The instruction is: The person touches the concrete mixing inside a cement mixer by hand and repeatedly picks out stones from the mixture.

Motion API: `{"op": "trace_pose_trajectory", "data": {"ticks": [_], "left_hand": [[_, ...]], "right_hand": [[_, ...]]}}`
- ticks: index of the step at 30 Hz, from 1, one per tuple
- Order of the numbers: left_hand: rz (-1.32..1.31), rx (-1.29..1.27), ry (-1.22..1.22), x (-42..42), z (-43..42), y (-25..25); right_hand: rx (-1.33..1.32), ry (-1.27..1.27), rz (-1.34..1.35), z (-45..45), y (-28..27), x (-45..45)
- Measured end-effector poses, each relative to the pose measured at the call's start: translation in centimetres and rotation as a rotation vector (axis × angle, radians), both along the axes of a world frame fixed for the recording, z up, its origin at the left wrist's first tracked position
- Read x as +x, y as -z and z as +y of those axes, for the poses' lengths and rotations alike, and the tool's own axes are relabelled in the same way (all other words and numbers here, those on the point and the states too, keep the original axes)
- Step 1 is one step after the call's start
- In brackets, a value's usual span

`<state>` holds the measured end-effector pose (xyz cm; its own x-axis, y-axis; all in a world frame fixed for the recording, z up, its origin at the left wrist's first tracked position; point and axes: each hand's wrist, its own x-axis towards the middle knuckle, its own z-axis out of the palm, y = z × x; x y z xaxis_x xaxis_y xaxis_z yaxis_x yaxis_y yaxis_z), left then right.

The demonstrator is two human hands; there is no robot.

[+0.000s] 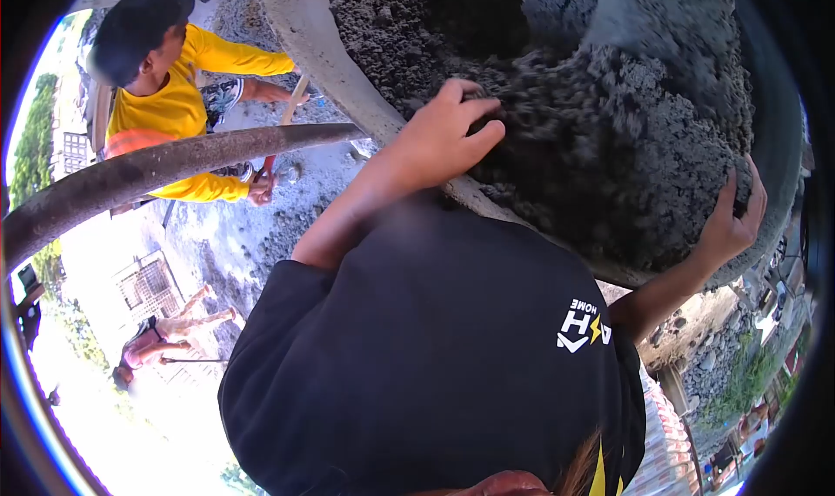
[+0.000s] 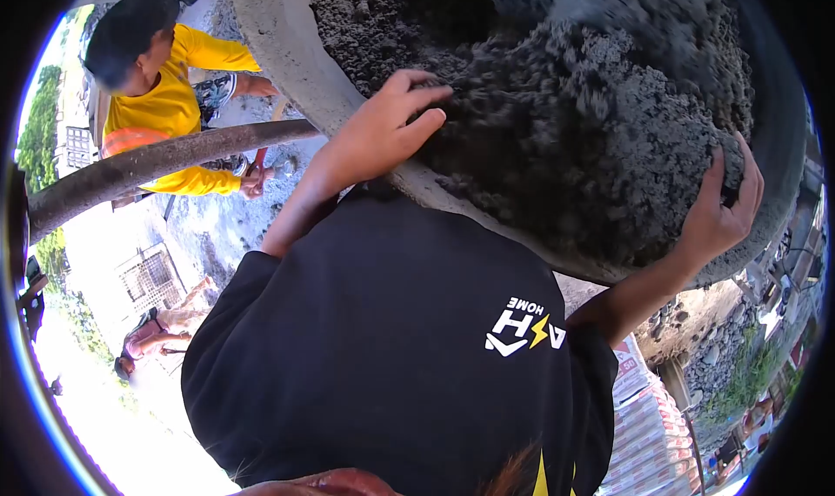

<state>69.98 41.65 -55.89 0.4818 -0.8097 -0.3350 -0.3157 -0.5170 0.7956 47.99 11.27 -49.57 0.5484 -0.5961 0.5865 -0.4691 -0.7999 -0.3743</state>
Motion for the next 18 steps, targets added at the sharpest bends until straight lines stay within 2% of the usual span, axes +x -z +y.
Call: {"op": "trace_pose_trajectory", "data": {"ticks": [2, 4, 6, 8, 10, 12, 13, 17, 18], "left_hand": [[0.044, -0.029, 0.037, -0.2, -0.6, -0.1], [0.116, -0.035, 0.144, -0.7, -1.6, -0.1], [0.076, -0.035, 0.164, -0.6, -2.0, 0.3], [0.012, -0.080, 0.155, 0.1, -2.4, 0.3], [0.025, -0.144, 0.188, 1.5, -2.6, 0.2], [0.078, -0.317, 0.197, 2.9, -2.8, -0.3], [0.219, -0.297, 0.191, 3.4, -2.9, -0.3], [0.251, -0.302, 0.291, 3.6, -3.7, 0.1], [0.137, -0.308, 0.241, 3.1, -3.8, 0.8]], "right_hand": [[-0.097, 0.067, 0.039, -0.6, 0.2, -0.2], [-0.100, 0.045, 0.076, -0.5, 0.5, 0.2], [-0.135, -0.060, 0.189, 0.8, 1.1, 1.7], [0.032, -0.270, 0.179, 2.8, 1.9, 3.1], [0.160, -0.503, 0.292, 4.1, 2.5, 4.0], [0.363, -0.629, 0.409, 5.4, 2.8, 4.9], [0.382, -0.697, 0.454, 5.5, 3.4, 5.0], [0.497, -0.766, 0.558, 5.2, 4.3, 4.9], [0.499, -0.767, 0.558, 4.9, 4.8, 4.8]]}}
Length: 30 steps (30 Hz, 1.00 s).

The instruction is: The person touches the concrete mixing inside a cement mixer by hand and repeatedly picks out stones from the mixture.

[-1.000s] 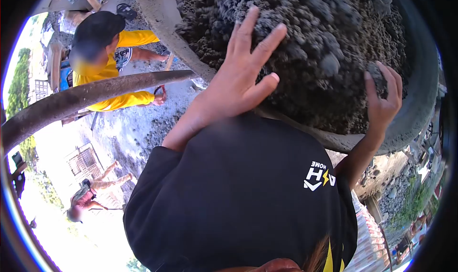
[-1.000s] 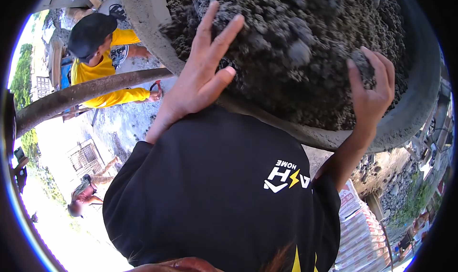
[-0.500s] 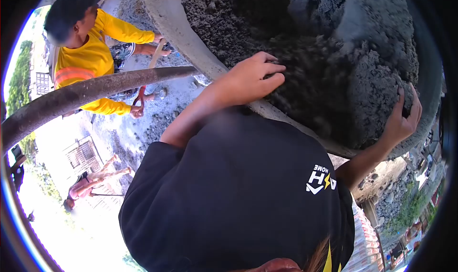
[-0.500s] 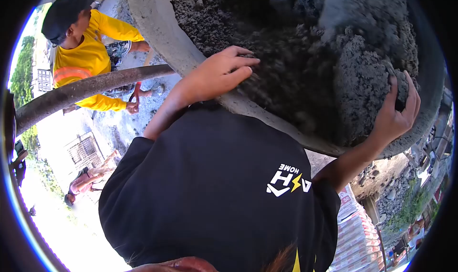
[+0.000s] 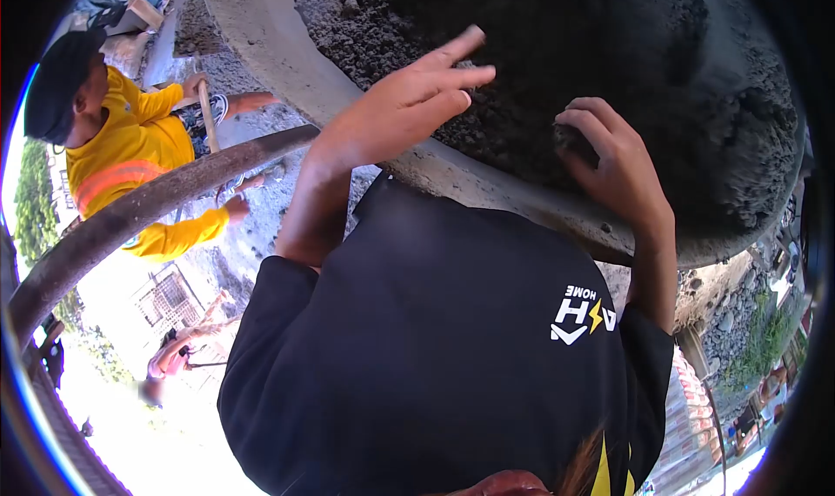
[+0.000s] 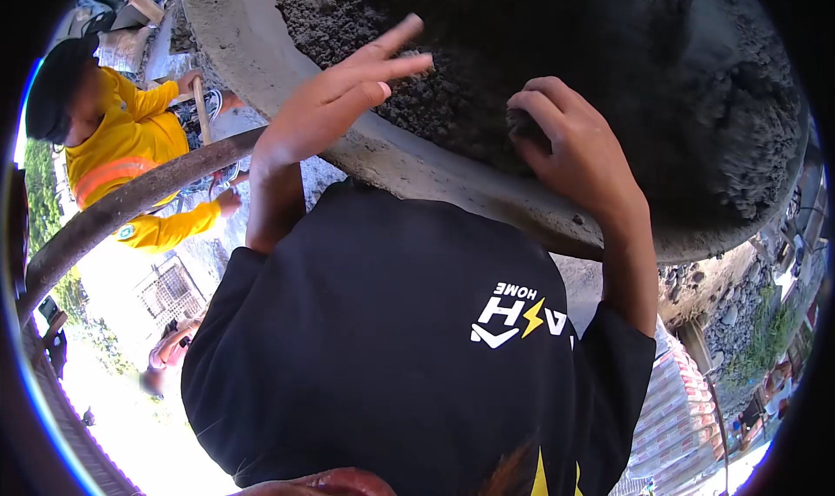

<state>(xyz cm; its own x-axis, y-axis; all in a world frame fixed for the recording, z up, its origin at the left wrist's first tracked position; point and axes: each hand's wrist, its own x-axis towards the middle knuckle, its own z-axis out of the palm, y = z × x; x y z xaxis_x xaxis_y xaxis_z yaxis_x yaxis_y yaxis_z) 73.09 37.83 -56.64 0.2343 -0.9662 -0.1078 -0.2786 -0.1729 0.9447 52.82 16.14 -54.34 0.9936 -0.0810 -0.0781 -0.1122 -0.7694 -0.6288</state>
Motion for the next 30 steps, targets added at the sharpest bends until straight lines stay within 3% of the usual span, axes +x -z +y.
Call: {"op": "trace_pose_trajectory", "data": {"ticks": [5, 9, 11, 12, 14, 15, 18, 19, 20, 22, 23, 25, 26, 28, 30], "left_hand": [[-0.344, 0.075, -0.337, 0.2, -0.7, 2.1], [-0.296, 0.222, -0.308, 1.3, 0.0, 2.8], [-0.575, 0.332, -0.298, 1.2, 0.1, 2.7], [-0.576, 0.330, -0.297, 1.1, 0.3, 2.7], [-0.471, 0.458, -0.031, 1.7, 0.8, 2.6], [-0.374, 0.646, -0.109, 1.5, -0.3, 1.8], [-0.362, 0.626, -0.078, 1.2, -0.4, 2.6], [-0.539, 0.514, -0.119, 0.7, -0.4, 3.8], [-0.537, 0.512, -0.114, 0.5, -0.1, 4.7], [-0.944, 0.189, -0.136, 0.6, -0.4, 4.4], [-0.945, 0.190, -0.136, 0.8, -0.6, 4.0], [-0.349, 0.875, 0.084, 1.2, -2.7, -0.5], [-0.352, 0.878, 0.078, 1.2, -2.2, 0.3], [-0.407, 0.482, 0.026, 0.6, -0.3, 3.7], [-0.467, 0.413, 0.006, 0.8, 0.3, 4.2]], "right_hand": [[-0.128, 0.197, 0.116, -2.1, 0.7, -0.4], [-0.134, 0.293, 0.100, -2.6, 0.5, -0.1], [-0.111, 0.326, 0.226, -3.0, 0.2, -0.2], [-0.112, 0.328, 0.224, -3.1, 0.2, -0.4], [-0.131, 0.315, 0.181, -3.4, 0.4, -0.5], [-0.134, 0.318, 0.171, -3.6, 0.6, -0.5], [-0.143, 0.292, 0.180, -3.8, 0.6, -0.6], [-0.116, 0.316, 0.186, -3.9, 0.5, -0.5], [-0.089, 0.339, 0.195, -3.9, 0.3, -0.6], [-0.089, 0.363, 0.200, -4.0, 0.2, -0.7], [-0.088, 0.382, 0.203, -4.0, 0.1, -0.7], [-0.052, 0.352, 0.229, -4.2, 0.0, -0.8], [-0.019, 0.322, 0.258, -4.3, -0.2, -0.7], [-0.008, 0.300, 0.265, -3.9, -0.4, -0.7], [-0.002, 0.279, 0.277, -3.3, -0.3, -0.3]]}}
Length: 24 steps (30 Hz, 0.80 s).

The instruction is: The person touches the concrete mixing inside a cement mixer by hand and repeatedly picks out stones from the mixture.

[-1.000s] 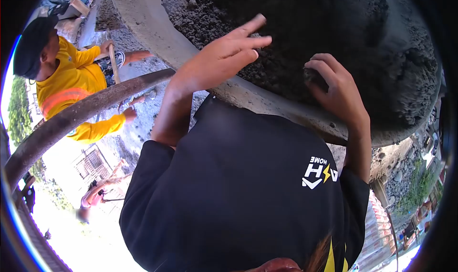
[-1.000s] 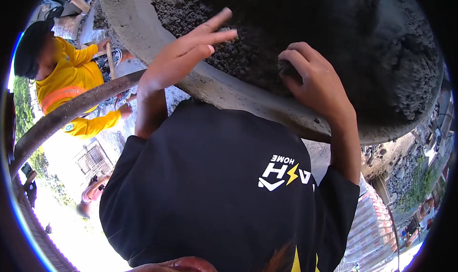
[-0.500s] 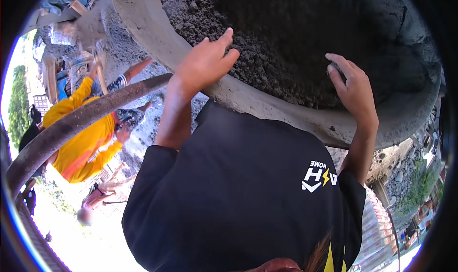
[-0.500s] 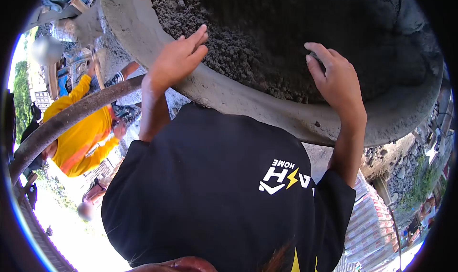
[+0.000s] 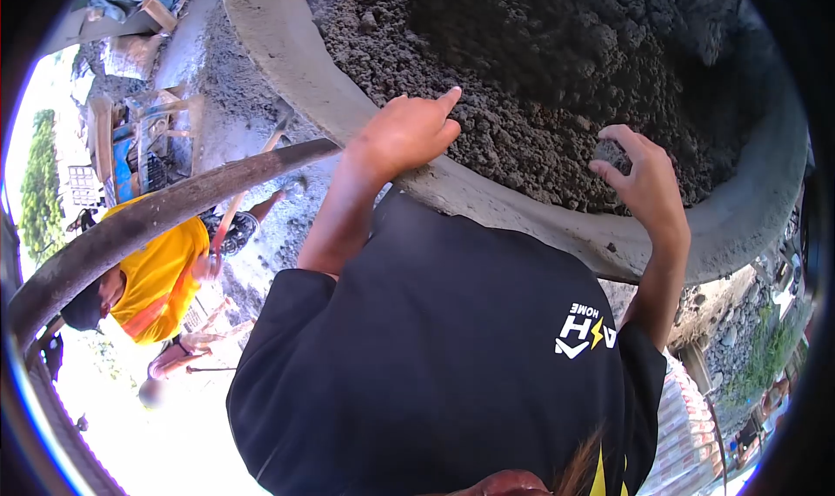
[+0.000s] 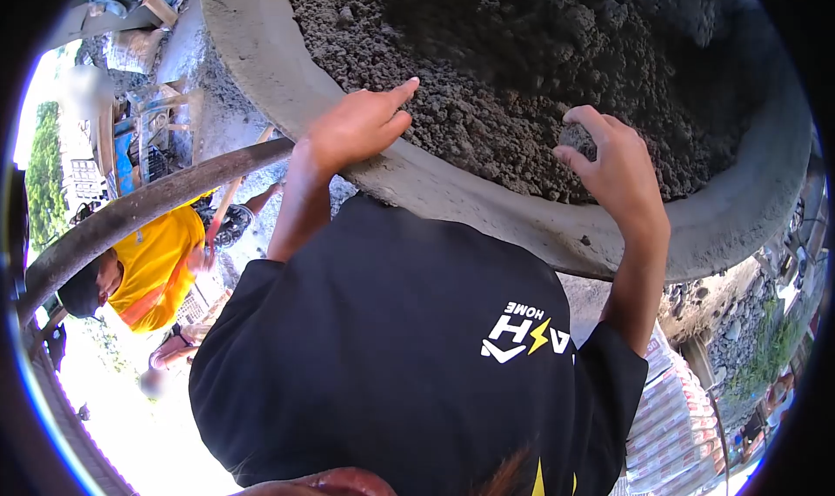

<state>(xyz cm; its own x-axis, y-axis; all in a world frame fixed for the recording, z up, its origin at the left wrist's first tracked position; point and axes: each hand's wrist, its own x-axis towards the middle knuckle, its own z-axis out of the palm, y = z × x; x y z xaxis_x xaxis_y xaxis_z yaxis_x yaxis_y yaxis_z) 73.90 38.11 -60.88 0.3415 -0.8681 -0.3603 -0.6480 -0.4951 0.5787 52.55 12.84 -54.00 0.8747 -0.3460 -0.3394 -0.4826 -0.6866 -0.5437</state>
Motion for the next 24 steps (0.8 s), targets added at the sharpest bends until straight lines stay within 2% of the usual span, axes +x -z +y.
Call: {"op": "trace_pose_trajectory", "data": {"ticks": [2, 8, 11, 20, 24], "left_hand": [[0.111, 0.186, -0.034, 0.1, -0.7, -0.2], [0.120, 0.296, -0.019, -0.1, -2.0, -2.5], [0.085, 0.114, -0.029, -0.4, -1.1, -1.3], [0.108, 0.140, 0.014, -0.2, -0.9, -1.5], [0.085, 0.153, 0.008, -0.3, -0.8, -1.7]], "right_hand": [[-0.050, -0.023, 0.008, 0.3, -0.2, -0.3], [-0.164, -0.045, 0.051, -0.6, 0.1, -1.3], [-0.179, -0.070, 0.077, -0.6, -0.3, -1.4], [-0.119, -0.114, 0.145, -0.4, -0.8, -1.4], [-0.157, -0.184, 0.189, -4.1, -0.3, -2.5]]}}
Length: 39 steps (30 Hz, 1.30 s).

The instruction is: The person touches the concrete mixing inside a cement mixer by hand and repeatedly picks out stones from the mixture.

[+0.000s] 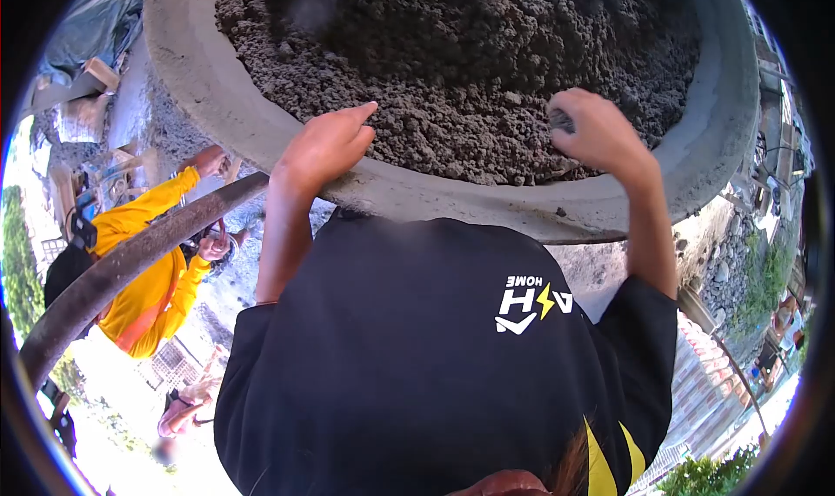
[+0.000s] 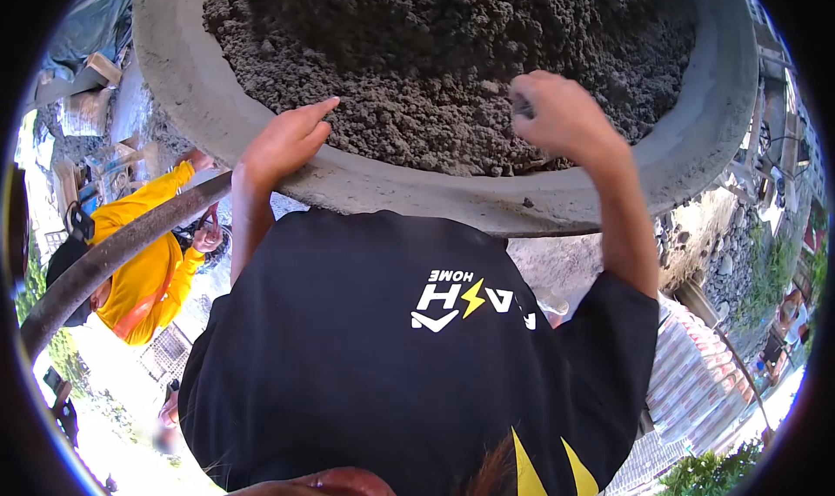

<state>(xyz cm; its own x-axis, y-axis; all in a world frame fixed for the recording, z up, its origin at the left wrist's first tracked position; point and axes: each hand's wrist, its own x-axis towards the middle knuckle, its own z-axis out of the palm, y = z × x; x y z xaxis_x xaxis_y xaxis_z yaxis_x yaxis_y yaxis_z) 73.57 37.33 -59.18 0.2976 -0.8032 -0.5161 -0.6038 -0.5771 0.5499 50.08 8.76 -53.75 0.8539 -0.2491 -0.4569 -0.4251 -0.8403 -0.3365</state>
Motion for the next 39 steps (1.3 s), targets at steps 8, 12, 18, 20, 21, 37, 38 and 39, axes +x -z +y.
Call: {"op": "trace_pose_trajectory", "data": {"ticks": [8, 12, 18, 20, 21, 37, 38, 39], "left_hand": [[0.015, -0.031, 0.023, 0.6, 0.3, 0.3], [-0.093, -0.041, -0.023, 1.5, 1.2, 0.5], [-0.133, 0.004, -0.070, 3.4, 0.9, -0.3], [-0.136, 0.049, -0.052, 3.8, 0.3, -0.5], [-0.161, 0.024, -0.053, 3.9, 0.4, 0.2], [-0.073, -0.039, -0.144, 4.0, 2.2, 0.4], [-0.068, -0.046, -0.138, 3.9, 2.2, 0.4], [-0.066, -0.050, -0.137, 3.9, 2.3, 0.5]], "right_hand": [[-0.382, -0.008, 0.258, -24.1, 12.9, -7.5], [-0.502, 0.197, 0.418, -29.8, 18.7, -11.8], [-0.272, 0.266, 0.472, -32.6, 26.5, -15.4], [-0.249, 0.448, 0.721, -26.5, 20.7, -9.1], [-0.240, 0.438, 0.715, -26.4, 21.7, -9.3], [0.651, 0.186, 0.702, -7.9, 7.2, 1.9], [0.838, 0.174, 0.545, -7.3, 6.6, 1.7], [0.832, 0.182, 0.545, -6.7, 6.3, 1.4]]}}
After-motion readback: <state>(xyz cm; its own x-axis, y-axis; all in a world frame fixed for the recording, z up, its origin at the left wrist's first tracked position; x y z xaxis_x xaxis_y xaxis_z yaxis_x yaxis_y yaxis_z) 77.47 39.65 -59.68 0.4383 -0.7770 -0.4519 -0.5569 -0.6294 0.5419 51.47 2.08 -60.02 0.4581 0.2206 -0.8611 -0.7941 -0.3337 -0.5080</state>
